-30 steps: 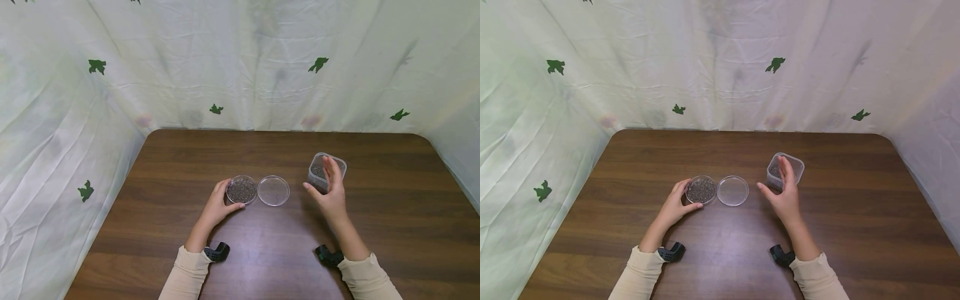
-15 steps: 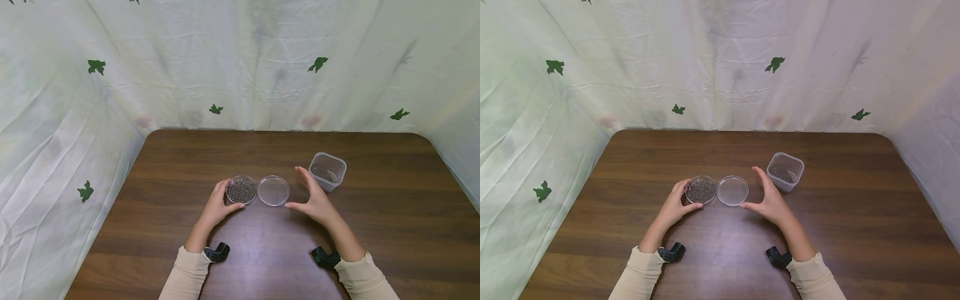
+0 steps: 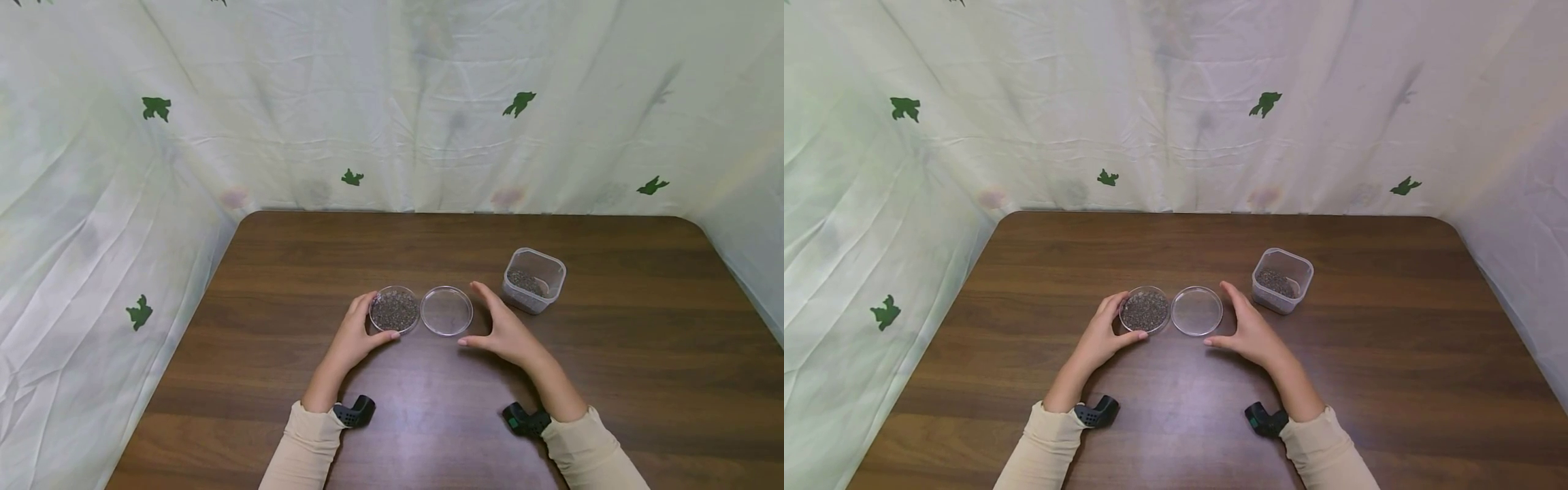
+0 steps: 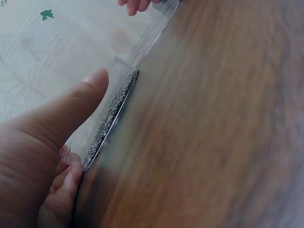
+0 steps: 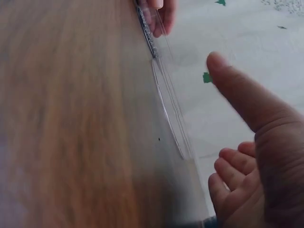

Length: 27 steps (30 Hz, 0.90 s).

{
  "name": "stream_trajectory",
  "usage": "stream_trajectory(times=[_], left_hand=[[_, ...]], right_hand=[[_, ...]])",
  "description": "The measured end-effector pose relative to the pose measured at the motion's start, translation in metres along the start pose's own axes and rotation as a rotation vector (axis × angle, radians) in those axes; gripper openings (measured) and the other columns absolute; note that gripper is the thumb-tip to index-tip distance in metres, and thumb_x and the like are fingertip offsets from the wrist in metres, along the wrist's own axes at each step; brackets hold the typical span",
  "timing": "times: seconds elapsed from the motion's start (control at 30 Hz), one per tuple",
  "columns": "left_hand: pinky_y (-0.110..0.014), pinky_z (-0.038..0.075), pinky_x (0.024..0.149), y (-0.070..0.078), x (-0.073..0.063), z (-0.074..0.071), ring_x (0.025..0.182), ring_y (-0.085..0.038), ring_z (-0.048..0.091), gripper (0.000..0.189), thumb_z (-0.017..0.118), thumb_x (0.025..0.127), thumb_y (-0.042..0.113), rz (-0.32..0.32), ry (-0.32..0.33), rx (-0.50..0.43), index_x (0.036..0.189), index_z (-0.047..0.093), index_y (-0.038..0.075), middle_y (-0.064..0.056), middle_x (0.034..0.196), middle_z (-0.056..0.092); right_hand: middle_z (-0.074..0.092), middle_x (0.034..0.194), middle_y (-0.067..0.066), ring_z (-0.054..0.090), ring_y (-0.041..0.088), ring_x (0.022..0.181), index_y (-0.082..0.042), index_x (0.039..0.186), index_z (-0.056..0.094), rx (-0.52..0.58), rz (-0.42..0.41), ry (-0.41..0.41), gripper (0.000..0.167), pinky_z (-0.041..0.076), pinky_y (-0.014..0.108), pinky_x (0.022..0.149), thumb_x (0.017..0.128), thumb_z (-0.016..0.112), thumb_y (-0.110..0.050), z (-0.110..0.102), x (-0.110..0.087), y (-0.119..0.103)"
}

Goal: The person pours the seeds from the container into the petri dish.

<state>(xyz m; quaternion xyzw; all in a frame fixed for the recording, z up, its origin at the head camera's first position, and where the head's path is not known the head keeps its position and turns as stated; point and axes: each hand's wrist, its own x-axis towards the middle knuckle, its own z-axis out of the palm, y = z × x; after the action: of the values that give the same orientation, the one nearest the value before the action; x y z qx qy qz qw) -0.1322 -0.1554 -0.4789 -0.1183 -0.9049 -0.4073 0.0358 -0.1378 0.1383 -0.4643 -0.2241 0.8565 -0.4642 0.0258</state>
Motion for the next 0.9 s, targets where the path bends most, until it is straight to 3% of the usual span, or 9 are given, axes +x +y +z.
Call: stream_trajectory(times=[0.9], left_hand=[[-0.043,0.031,0.098,-0.002,0.000,0.001,0.118,-0.030,0.039,0.087,0.080,0.064,0.034,0.009,0.000,0.004,0.131,0.038,-0.002,-0.019,0.129,0.040]], right_hand=[[0.032,0.137,0.023,0.027,0.036,0.126,0.002,0.138,0.025,-0.151,0.065,-0.047,0.090,0.024,0.048,0.101,0.071,0.077,-0.029,0.016,0.008,0.002]])
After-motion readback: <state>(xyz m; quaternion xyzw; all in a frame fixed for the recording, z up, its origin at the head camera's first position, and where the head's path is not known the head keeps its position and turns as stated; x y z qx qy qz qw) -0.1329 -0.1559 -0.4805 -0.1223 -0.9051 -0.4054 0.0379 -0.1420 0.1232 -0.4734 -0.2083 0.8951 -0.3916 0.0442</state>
